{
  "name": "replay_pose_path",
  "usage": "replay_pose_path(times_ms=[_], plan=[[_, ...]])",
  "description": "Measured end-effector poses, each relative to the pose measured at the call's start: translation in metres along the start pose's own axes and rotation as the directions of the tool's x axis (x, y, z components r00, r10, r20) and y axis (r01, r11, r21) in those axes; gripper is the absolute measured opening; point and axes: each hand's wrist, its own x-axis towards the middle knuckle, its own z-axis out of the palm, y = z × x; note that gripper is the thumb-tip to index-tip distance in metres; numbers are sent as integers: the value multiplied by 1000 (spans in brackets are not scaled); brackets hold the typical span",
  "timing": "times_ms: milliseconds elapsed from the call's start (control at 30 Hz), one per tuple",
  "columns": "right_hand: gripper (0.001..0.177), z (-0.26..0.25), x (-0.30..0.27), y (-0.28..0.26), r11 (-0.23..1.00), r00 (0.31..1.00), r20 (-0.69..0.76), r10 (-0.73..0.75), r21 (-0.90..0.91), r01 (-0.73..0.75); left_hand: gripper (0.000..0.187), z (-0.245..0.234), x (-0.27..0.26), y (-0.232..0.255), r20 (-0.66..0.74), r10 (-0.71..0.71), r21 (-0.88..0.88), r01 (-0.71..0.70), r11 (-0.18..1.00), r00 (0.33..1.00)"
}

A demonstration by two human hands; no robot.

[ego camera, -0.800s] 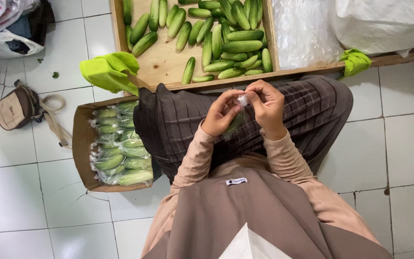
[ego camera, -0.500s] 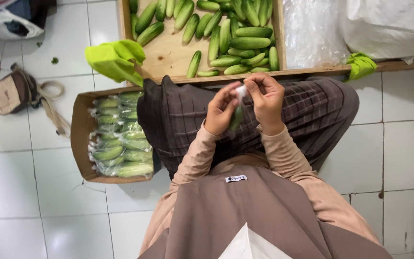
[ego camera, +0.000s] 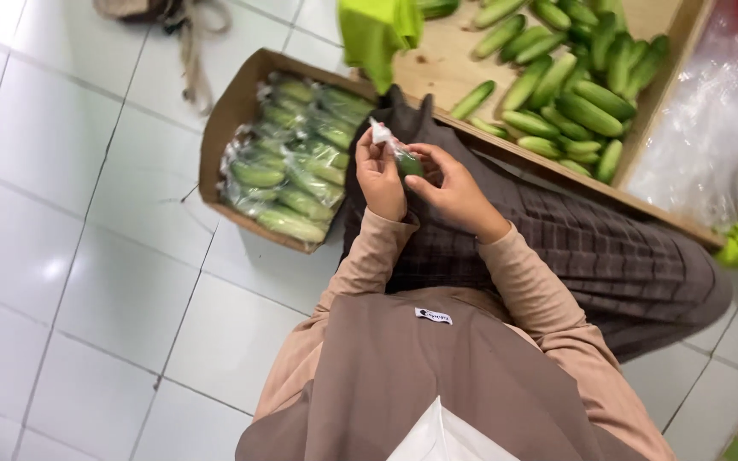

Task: Wiping cucumbers with a cloth and packing them into individual plastic bags

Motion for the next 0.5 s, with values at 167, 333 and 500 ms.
replay_pose_path(times_ms=[167,333,500], plan=[[66,51,48,-35,968,981,187,48,-253,0,35,-75,34,-12,-169,66,26,-63,998,983],[70,127,110,25,941,955,267,130,-337,-34,41,-150,65,0,-225,123,258,-63,964,967],[55,201,165,82,889,942,274,193,-455,-50,51,-251,81,-3,-75,226,969,18,246,971]])
